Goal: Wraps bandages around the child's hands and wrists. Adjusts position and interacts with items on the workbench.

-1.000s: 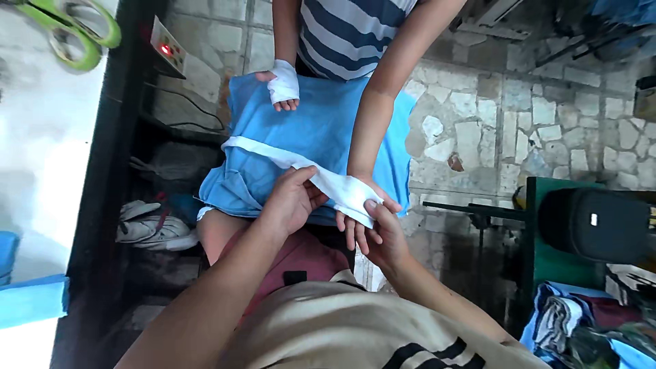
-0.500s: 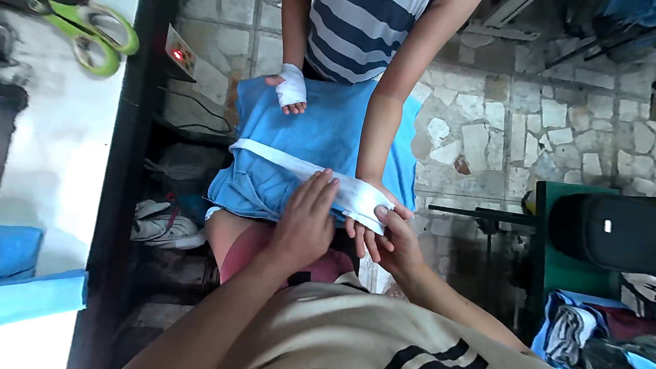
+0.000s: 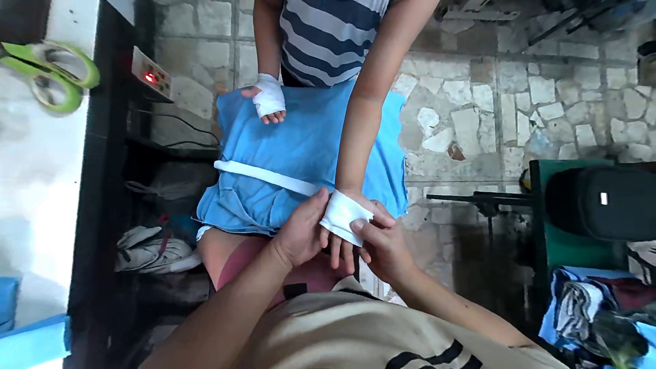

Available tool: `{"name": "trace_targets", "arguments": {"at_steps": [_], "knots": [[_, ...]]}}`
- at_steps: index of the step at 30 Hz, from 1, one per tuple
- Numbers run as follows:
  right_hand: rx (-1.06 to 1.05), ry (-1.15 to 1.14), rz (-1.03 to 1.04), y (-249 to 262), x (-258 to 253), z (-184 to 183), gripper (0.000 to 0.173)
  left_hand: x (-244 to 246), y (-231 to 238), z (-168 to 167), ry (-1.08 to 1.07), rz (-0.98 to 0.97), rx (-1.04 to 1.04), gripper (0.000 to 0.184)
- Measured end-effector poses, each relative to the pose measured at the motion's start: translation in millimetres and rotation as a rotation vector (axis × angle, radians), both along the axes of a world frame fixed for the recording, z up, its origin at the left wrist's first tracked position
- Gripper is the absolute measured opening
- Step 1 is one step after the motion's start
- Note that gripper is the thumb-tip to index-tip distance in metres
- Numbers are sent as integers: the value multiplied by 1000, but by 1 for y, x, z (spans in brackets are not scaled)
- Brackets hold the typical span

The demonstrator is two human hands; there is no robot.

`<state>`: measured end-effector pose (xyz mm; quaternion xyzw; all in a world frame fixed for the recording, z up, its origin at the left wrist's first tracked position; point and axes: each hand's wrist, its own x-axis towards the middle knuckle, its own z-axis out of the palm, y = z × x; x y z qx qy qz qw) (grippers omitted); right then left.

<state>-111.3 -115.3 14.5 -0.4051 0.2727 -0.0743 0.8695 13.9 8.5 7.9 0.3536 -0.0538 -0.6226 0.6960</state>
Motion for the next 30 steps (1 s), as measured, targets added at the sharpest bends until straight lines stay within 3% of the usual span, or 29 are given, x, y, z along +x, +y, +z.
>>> {"name": "trace_targets", "arguments": {"at_steps": [4,7,10,13,17,21,27,30], "knots": [[-42,9,-29,4,-2,4,19,11,-11,1,94,-45,101,21],[-92,-163,-22,7,-15,-11,23,15,-14,6,67,-33,129,38],[-36,-138,56,14,-30,-32,31,19,-9,6,120,-8,36,40],[101,-54,225,16,-22,-36,28,22,-2,6,190,20,-55,39],[418,-69,207,9,0,-40,37,25,2,11,176,67,-36,37],[676,-302,261,10,17,-43,88,25,2,16,166,112,-24,36],[576,-324,-188,-18,31,-42,63,27,1,16,143,89,-52,36],[515,-303,-304,-40,29,-38,50,27,-1,13,100,75,-41,38]]}}
